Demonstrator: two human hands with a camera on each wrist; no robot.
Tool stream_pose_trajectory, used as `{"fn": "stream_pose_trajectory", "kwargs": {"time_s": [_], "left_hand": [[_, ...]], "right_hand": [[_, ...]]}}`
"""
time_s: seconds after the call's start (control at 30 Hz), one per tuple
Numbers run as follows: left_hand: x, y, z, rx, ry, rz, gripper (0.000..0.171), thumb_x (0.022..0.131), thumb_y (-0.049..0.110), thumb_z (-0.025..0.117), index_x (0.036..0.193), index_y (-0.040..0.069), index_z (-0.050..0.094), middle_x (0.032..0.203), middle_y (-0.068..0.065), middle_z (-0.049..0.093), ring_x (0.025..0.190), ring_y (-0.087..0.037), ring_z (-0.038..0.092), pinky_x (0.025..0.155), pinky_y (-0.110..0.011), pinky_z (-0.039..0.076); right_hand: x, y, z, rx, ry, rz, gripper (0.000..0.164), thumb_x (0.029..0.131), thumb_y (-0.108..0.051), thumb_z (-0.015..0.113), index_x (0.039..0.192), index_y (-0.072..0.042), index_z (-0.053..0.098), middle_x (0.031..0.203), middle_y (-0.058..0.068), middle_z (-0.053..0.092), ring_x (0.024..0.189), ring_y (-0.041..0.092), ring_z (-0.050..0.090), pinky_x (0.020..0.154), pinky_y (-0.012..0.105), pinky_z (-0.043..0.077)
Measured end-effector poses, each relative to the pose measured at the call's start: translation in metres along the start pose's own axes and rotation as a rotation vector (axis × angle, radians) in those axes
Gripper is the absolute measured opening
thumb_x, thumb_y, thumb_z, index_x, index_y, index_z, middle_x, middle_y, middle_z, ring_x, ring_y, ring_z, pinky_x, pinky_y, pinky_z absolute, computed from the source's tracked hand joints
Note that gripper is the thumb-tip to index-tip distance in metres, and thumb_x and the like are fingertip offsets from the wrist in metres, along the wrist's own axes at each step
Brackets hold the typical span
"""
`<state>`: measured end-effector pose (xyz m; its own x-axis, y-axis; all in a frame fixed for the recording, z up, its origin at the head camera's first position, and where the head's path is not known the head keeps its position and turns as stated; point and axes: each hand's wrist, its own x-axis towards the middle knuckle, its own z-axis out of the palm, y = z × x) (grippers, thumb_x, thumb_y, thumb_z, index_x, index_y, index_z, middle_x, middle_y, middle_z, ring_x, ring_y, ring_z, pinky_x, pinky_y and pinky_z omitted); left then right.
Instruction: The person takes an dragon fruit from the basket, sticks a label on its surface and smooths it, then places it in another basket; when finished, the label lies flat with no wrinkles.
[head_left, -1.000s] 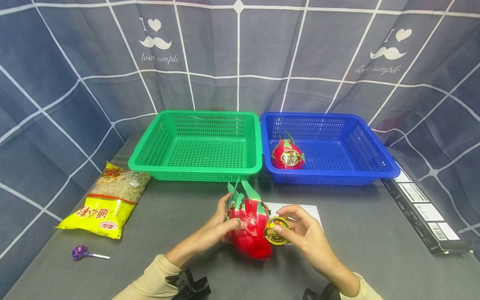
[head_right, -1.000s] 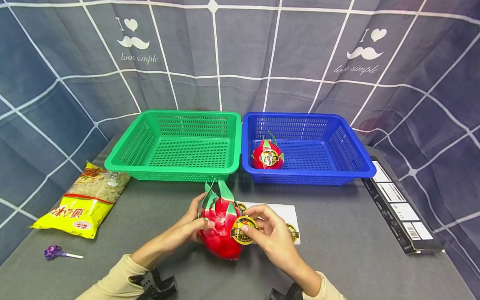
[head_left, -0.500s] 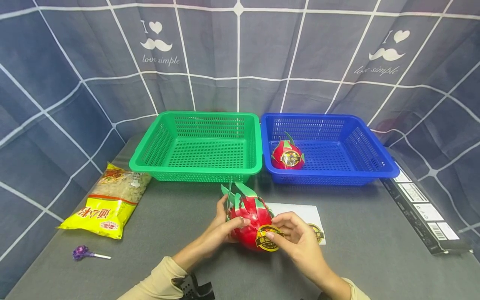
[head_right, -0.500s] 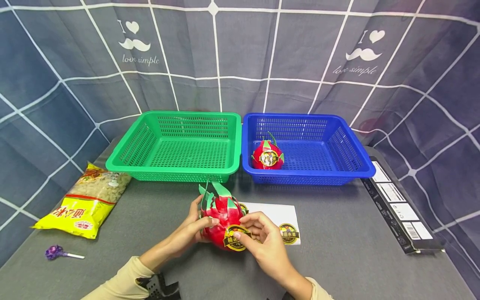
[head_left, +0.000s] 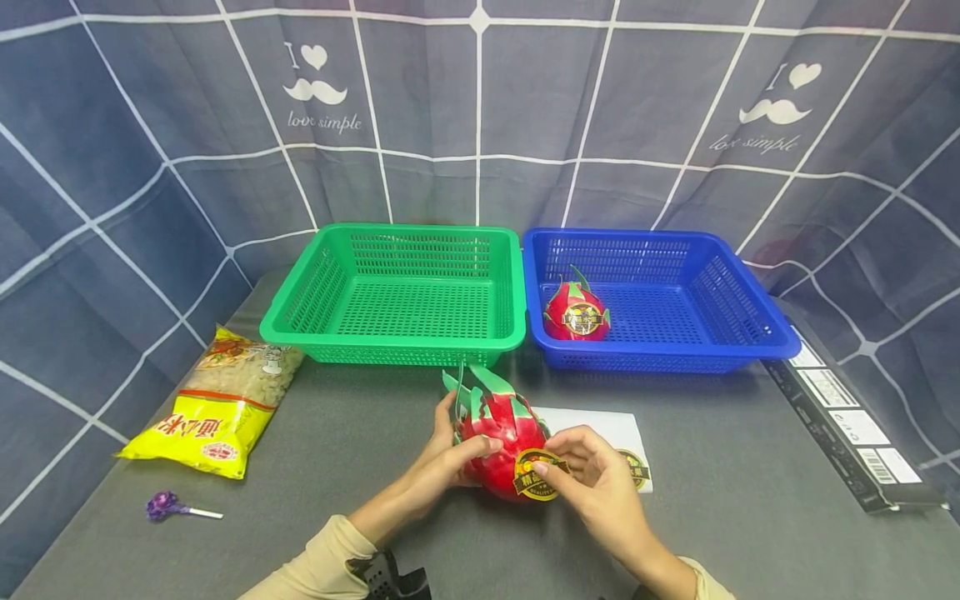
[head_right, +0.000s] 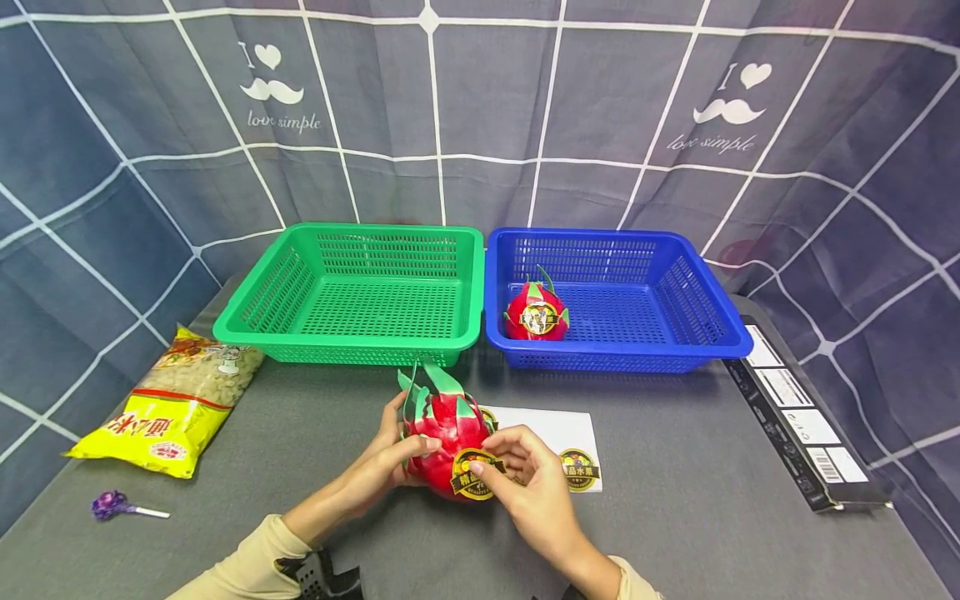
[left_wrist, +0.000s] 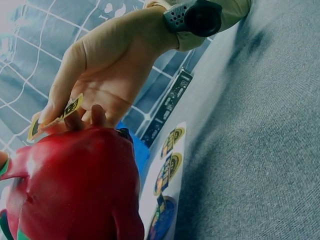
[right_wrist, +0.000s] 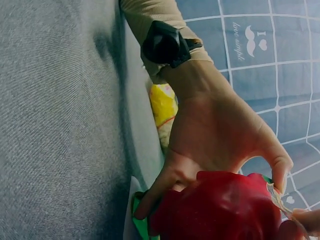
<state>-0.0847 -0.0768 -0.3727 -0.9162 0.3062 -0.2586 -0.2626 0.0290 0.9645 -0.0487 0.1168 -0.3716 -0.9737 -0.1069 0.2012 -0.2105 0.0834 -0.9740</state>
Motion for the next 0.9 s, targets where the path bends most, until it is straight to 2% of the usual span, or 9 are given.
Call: {"fn": "stream_pose_trajectory", "kwargs": {"time_s": [0.2,0.37,0.5,0.63,0.77,0.9], "left_hand": [[0.0,-0.002,0.001,-0.009,0.012,0.002,0.094,0.076,0.03,0.061,0.141,0.017,-0.006,0.134,-0.023,0.027,0.107,-0.03,0.052,0.079,-0.046,0.051],[0.0,-0.003,0.002,-0.027,0.007,0.014,0.094,0.077,0.029,0.06,0.141,0.017,-0.006,0.134,-0.024,0.027,0.106,-0.03,0.053,0.08,-0.046,0.051],[0.0,-0.004,0.003,-0.036,0.001,0.021,0.094,0.077,0.029,0.06,0.141,0.016,-0.007,0.135,-0.025,0.024,0.108,-0.031,0.052,0.081,-0.046,0.051],[0.0,-0.005,0.003,-0.023,0.008,0.022,0.093,0.077,0.031,0.059,0.141,0.015,-0.006,0.135,-0.024,0.025,0.109,-0.031,0.051,0.08,-0.047,0.051],[-0.001,-0.006,0.003,-0.041,-0.007,0.03,0.091,0.078,0.03,0.058,0.142,0.015,-0.005,0.134,-0.025,0.025,0.109,-0.031,0.052,0.08,-0.047,0.05],[-0.002,-0.004,0.004,-0.065,-0.023,0.039,0.09,0.079,0.03,0.057,0.141,0.015,-0.005,0.135,-0.024,0.025,0.111,-0.032,0.051,0.081,-0.048,0.05]], "right_hand": [[-0.001,0.003,0.003,-0.052,0.056,-0.06,0.021,0.076,-0.002,0.069,0.092,0.0,0.057,0.084,-0.007,0.062,0.077,0.008,0.063,0.062,0.023,0.05],[-0.002,0.006,0.006,-0.112,0.108,-0.162,0.02,0.074,0.001,0.07,0.089,-0.003,0.059,0.083,-0.008,0.062,0.076,0.003,0.062,0.056,0.022,0.047],[-0.003,0.01,0.007,-0.184,0.141,-0.249,0.022,0.071,0.002,0.072,0.087,-0.007,0.06,0.08,-0.004,0.061,0.065,-0.003,0.054,0.049,0.019,0.041],[-0.001,0.012,0.006,-0.276,0.155,-0.337,0.025,0.068,0.0,0.075,0.087,-0.009,0.061,0.078,0.0,0.06,0.059,0.003,0.046,0.045,0.017,0.036],[0.001,0.013,0.005,-0.303,0.156,-0.359,0.03,0.066,-0.002,0.077,0.091,-0.008,0.061,0.081,0.0,0.058,0.062,0.008,0.047,0.048,0.017,0.036],[0.002,0.012,0.005,-0.228,0.129,-0.332,0.036,0.067,0.002,0.075,0.098,-0.002,0.058,0.091,0.006,0.055,0.074,0.006,0.049,0.06,0.017,0.042]]}}
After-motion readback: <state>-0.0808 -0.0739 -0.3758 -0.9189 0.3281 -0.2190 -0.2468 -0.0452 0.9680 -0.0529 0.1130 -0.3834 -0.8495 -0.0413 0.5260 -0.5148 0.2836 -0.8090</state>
